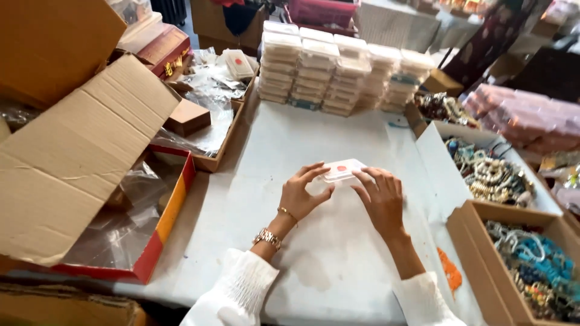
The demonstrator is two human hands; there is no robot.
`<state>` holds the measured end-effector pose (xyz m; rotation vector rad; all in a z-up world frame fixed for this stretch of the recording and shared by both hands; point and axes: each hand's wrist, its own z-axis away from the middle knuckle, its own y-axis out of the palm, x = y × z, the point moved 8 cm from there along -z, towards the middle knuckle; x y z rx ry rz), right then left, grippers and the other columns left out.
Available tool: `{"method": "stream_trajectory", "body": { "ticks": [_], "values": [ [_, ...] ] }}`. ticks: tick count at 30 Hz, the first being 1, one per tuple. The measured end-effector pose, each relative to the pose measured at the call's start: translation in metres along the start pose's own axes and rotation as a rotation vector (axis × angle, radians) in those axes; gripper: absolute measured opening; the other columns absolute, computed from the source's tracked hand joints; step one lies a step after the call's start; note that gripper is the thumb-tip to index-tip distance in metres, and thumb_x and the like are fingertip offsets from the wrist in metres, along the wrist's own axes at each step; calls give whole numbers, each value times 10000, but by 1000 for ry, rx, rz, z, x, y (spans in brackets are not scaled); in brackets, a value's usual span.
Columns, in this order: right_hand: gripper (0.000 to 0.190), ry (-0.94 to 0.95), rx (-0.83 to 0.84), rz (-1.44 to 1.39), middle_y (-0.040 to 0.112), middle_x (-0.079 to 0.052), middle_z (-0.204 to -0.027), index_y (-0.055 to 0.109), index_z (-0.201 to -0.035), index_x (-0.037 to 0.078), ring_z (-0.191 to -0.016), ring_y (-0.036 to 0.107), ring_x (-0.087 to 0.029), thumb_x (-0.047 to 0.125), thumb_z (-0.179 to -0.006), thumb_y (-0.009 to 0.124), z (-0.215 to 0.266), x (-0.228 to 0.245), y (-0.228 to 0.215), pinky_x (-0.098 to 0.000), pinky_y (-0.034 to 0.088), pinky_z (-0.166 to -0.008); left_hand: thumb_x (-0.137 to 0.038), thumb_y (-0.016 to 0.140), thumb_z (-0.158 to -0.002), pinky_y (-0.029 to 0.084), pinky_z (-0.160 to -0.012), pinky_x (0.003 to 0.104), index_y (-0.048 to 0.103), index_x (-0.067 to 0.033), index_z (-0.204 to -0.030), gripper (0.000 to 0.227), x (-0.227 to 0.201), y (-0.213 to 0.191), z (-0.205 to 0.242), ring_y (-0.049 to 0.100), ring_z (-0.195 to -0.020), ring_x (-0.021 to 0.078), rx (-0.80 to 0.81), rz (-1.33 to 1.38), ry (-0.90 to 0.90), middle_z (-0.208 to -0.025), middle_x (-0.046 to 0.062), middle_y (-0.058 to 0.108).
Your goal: Packing and sorting various jewelry items into small plastic containers and pouches.
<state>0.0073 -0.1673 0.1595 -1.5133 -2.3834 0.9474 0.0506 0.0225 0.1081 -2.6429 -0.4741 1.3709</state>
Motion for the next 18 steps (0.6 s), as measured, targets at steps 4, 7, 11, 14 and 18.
{"method": "stream_trajectory", "body": {
  "ticks": [4, 7, 11, 14, 18],
  "values": [
    [476, -73, -87, 85, 653, -42, -1287, 668, -1296, 127, -1233, 572, -259, 242, -862, 828, -31, -24, -21, -456, 441, -1044, -425, 830, -820, 611, -924, 337, 647, -173, -1344, 610, -48, -21, -16, 739, -1110, 221, -118, 61, 204, -1368, 46, 689],
    [475, -86, -127, 188, 650, -47, -1292, 669, -1295, 123, -1262, 546, -266, 275, -877, 836, -52, -46, -34, -490, 417, -1059, -530, 787, -833, 526, -1034, 401, 433, -105, -1500, 866, -62, -27, -20, 629, -1253, 267, -163, 181, 225, -1458, 105, 539],
    [435, 1, -176, 250, 640, -23, -1293, 666, -1309, 141, -1312, 510, -260, 298, -944, 844, -74, -71, -43, -505, 392, -1086, -644, 622, -889, 357, -1182, 514, 439, -140, -1521, 829, -8, 20, -29, 469, -1406, 288, 160, -15, -50, -1495, 68, 540],
    [416, 26, -130, 297, 639, -18, -1284, 668, -1294, 137, -1323, 515, -256, 314, -952, 827, -75, -91, -19, -508, 391, -1092, -738, 558, -863, 92, -1226, 665, 494, -175, -1481, 839, 14, 70, -21, 187, -1573, 344, 532, -488, 220, -1543, 97, 458],
    [395, -72, -52, 420, 646, -17, -1258, 682, -1265, 139, -1284, 526, -239, 336, -942, 796, -68, -113, 28, -498, 396, -1094, -858, 485, -768, 13, -1146, 725, 407, -130, -1511, 1044, 37, 109, -7, 70, -1548, 370, 671, -659, 400, -1613, 159, 298]
  ]
}}
